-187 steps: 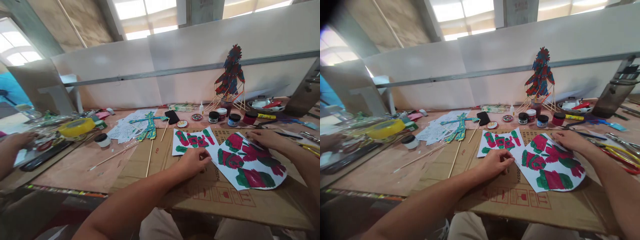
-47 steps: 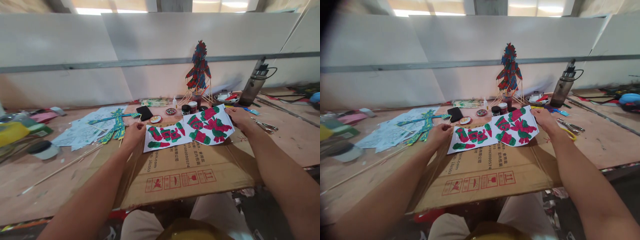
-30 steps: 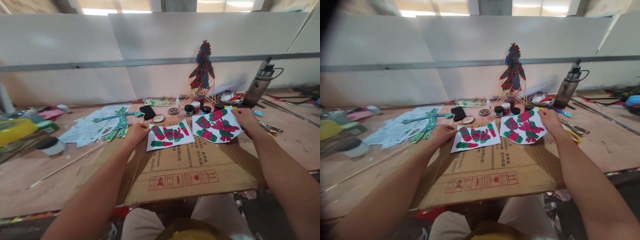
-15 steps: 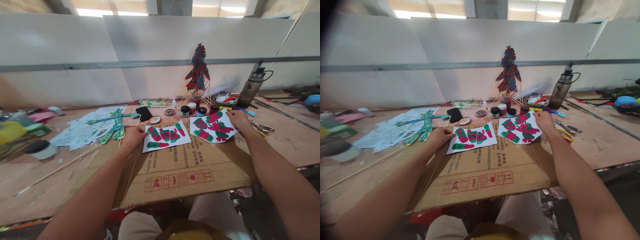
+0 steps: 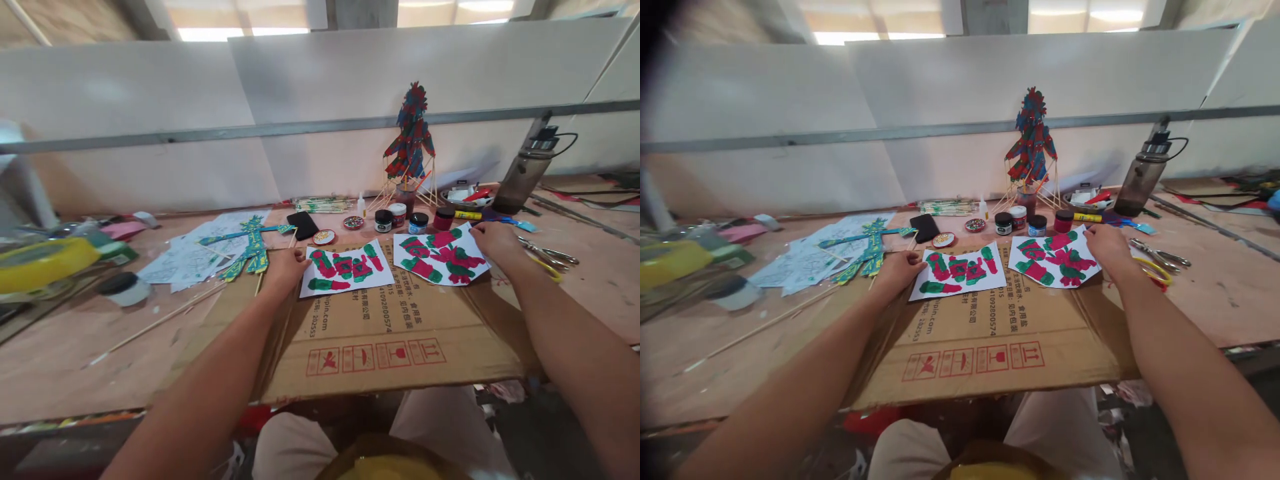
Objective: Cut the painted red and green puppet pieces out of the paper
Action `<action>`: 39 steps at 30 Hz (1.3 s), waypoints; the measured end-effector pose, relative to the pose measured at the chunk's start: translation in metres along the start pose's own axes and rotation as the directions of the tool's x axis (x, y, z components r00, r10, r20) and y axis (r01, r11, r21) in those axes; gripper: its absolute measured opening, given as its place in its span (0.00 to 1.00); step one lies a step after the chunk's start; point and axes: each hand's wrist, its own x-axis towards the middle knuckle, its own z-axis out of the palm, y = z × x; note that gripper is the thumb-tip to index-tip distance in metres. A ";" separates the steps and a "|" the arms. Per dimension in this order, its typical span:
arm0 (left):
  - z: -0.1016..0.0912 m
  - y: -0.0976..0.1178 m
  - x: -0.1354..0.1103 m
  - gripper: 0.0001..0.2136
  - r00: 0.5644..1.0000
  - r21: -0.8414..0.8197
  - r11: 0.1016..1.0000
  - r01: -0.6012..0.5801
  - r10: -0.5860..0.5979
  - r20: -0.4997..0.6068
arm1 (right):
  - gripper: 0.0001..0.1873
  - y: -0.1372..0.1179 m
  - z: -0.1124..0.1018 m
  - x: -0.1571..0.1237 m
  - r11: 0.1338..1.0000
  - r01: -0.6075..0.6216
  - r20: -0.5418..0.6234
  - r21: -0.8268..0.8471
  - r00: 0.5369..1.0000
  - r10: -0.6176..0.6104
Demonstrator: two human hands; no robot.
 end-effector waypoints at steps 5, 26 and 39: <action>0.000 0.002 -0.001 0.17 1.000 0.009 1.000 -0.001 0.001 0.001 | 0.24 -0.014 -0.003 -0.003 0.997 -0.053 -0.093 -0.055 0.995 0.048; 0.001 -0.004 0.004 0.13 1.000 -0.035 0.999 -0.020 0.021 0.004 | 0.18 -0.127 0.030 -0.113 0.435 0.821 0.148 0.370 0.410 -0.900; 0.000 -0.004 0.003 0.12 0.999 -0.040 0.999 -0.035 0.036 0.013 | 0.16 -0.126 0.028 -0.109 0.438 0.785 0.090 0.439 0.447 -0.890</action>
